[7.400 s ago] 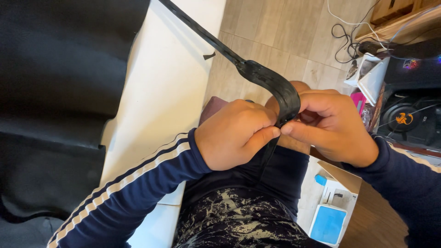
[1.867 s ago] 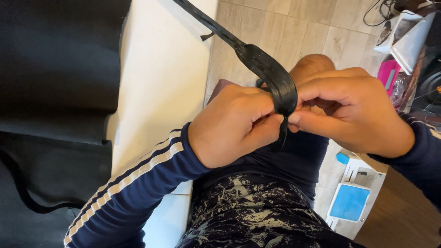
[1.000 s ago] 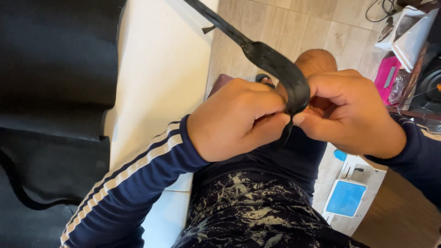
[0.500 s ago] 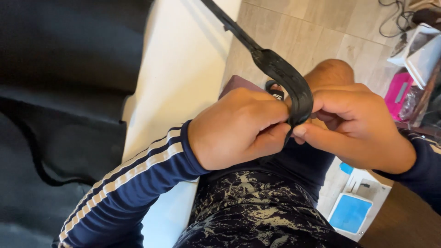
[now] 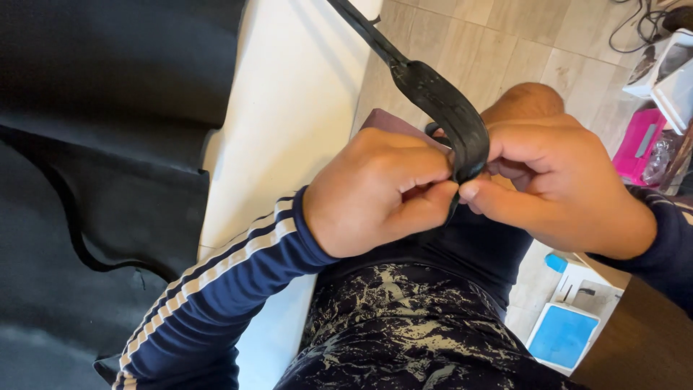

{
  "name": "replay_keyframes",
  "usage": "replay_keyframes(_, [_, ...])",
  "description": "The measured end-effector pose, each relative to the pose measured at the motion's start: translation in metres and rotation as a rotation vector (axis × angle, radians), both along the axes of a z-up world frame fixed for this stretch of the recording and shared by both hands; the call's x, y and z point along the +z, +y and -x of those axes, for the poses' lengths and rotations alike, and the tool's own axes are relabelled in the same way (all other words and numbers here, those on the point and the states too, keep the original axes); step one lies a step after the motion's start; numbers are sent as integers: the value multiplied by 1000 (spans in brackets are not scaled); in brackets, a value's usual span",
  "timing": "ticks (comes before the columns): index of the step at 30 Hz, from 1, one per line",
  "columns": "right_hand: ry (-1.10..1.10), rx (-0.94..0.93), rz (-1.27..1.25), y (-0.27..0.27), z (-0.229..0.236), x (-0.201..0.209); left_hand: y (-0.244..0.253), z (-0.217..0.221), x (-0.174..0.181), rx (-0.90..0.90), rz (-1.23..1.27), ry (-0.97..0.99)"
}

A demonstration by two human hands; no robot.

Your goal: Folding a long strip of leather in half lengthwise and pressing it down to create a crease.

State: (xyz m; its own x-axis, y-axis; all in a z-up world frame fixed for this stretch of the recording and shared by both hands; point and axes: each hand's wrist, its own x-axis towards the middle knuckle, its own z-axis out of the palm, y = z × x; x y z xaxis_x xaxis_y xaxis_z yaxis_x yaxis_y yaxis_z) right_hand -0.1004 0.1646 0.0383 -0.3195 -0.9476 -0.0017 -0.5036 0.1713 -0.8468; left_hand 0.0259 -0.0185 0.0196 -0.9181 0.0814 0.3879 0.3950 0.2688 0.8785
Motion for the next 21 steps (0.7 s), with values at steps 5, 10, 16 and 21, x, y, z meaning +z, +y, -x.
replay_keyframes(5, [-49, -41, -25, 5, 4, -2, -2, 1, 3, -32, 14, -65])
replay_keyframes(10, [-9, -24, -31, 5, 0, -1, 4, 4, 0, -5, -96, -69])
replay_keyframes(16, [2, -30, -133, 7, -1, -4, 13, 0, -8, 73, -120, -101])
replay_keyframes(21, [-112, -108, -160, 14, 3, -7, 6, 2, -8, -34, -68, -98])
